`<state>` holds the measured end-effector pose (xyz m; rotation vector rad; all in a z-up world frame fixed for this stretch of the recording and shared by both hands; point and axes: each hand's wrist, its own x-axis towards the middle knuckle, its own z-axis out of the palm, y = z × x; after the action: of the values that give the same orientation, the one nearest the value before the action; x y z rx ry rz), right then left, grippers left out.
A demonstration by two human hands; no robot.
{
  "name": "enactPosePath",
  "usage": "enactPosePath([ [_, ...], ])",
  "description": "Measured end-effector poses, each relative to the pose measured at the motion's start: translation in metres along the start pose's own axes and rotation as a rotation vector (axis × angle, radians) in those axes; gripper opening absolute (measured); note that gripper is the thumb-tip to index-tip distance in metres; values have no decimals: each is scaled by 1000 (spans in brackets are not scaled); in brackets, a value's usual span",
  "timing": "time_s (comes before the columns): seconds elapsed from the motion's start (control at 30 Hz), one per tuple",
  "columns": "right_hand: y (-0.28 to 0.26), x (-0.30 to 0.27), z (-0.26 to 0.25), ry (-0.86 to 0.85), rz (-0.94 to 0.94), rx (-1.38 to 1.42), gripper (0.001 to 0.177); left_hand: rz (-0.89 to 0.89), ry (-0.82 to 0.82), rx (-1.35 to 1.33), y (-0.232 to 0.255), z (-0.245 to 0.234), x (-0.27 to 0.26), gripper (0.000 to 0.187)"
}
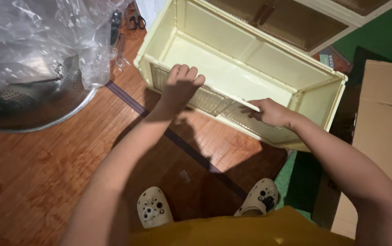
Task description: The person assembles a beige plastic storage shelf by inserting side panels into the base, securing them with small plastic fasteners, and then placing a translucent lid on top. The person handles the shelf components and fasteners by hand.
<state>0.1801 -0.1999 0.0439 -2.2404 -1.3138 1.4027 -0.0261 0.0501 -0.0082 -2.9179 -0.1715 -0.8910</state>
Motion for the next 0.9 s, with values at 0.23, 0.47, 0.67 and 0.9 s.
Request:
enactPosePath([
  [0.23,-14,-14,16,110,39,-112,43,11,-121,24,5,-12,-5,43],
  [0.47,-19,-18,16,98,71,-29,36,-33,-222,-139,5,-28,-5,73],
  [0.67,-23,-19,3,-56,48,58,58,11,-146,-73,-1,-54,2,49],
  [0.9,-63,-19,1,-94,134,-141,77,-29,-423,-242,-52,-72,-3,87],
])
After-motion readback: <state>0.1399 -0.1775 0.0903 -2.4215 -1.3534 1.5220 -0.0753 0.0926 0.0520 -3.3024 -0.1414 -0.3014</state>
